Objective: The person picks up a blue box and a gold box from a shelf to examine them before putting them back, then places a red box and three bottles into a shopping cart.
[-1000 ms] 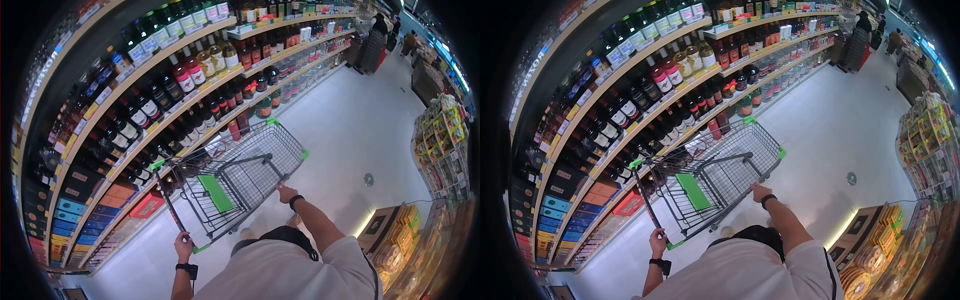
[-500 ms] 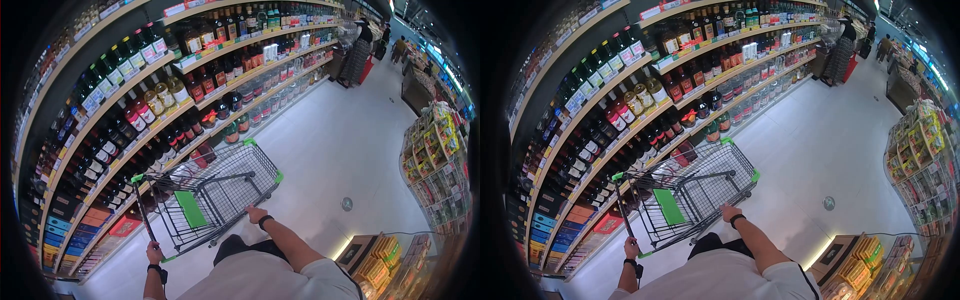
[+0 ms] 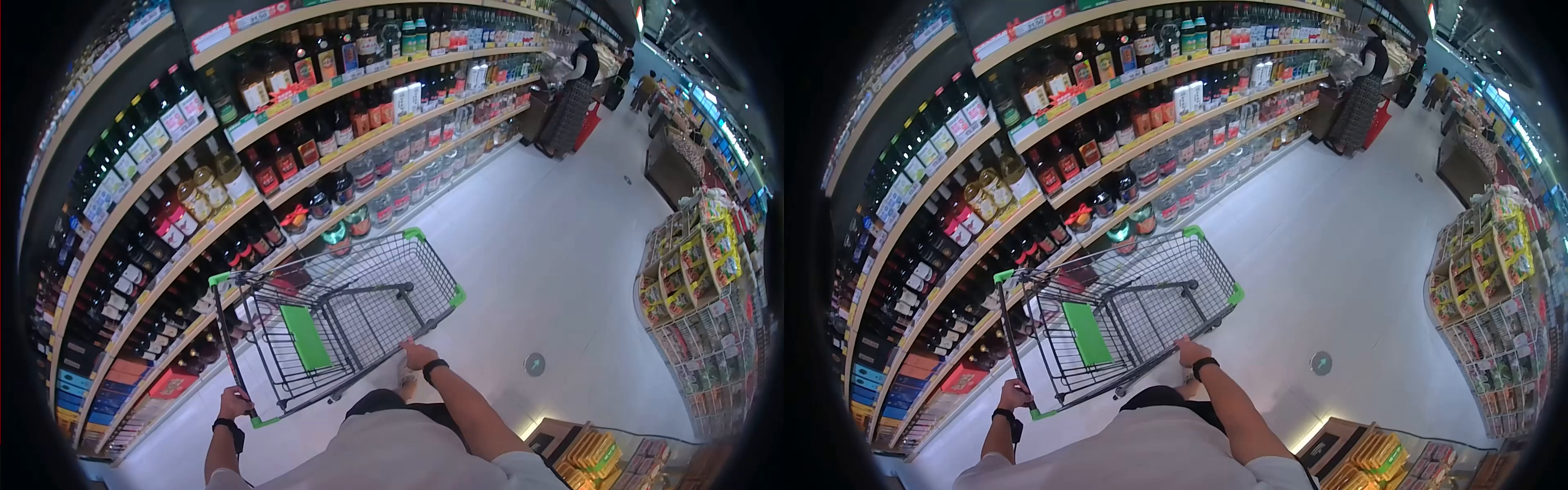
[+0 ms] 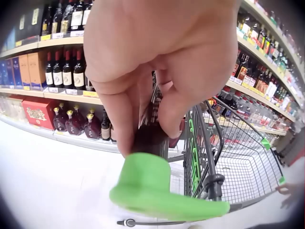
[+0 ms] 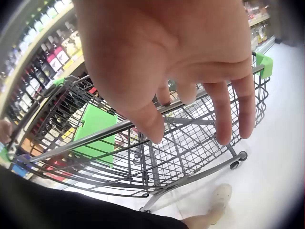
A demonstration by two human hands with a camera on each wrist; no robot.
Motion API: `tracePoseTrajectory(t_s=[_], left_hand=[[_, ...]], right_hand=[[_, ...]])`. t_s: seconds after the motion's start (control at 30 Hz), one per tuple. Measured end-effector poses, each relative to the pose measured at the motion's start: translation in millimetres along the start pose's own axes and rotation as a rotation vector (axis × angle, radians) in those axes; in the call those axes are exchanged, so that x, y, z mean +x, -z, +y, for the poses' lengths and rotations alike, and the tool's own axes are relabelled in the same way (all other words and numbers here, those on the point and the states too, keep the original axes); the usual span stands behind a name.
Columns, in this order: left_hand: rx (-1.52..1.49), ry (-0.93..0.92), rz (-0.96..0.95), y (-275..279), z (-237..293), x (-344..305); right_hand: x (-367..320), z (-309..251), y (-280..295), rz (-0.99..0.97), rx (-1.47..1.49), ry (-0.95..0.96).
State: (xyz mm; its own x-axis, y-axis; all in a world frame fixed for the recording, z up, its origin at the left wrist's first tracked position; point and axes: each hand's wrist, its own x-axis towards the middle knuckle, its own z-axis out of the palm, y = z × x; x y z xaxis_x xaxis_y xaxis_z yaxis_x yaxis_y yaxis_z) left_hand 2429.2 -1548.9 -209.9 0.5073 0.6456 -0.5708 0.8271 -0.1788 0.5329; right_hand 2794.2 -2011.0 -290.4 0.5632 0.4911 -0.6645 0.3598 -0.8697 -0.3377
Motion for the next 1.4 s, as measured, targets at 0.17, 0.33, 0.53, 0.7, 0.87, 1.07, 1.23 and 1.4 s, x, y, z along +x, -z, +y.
tracePoseTrajectory(t_s=[0.17, 0.33, 0.53, 0.7, 0.87, 1.07, 1.23, 1.4], left_hand=[[0.069, 0.037, -0.166, -41, 93, 18], [0.251, 0.020, -0.060, -103, 169, 24], [0.542, -0.042, 0.155, -176, 248, 9], [0.539, 0.072, 0.280, -244, 308, -23], [0.448, 0.143, 0.370, -276, 324, -41], [0.453, 0.175, 0.507, -293, 320, -57], [0.445, 0.279, 0.530, -286, 290, -40], [0.339, 0.272, 0.549, -262, 282, -45]], right_hand=[[22, 74, 49, -0.047, -0.078, 0.042], [36, 149, 103, -0.173, -0.024, 0.055], [56, 241, 148, -0.152, 0.028, 0.201], [68, 297, 196, -0.247, -0.080, 0.283], [107, 331, 222, -0.228, -0.140, 0.399], [145, 317, 240, -0.267, -0.385, 0.368], [130, 292, 260, -0.222, -0.457, 0.485], [181, 301, 275, -0.114, -0.333, 0.309]])
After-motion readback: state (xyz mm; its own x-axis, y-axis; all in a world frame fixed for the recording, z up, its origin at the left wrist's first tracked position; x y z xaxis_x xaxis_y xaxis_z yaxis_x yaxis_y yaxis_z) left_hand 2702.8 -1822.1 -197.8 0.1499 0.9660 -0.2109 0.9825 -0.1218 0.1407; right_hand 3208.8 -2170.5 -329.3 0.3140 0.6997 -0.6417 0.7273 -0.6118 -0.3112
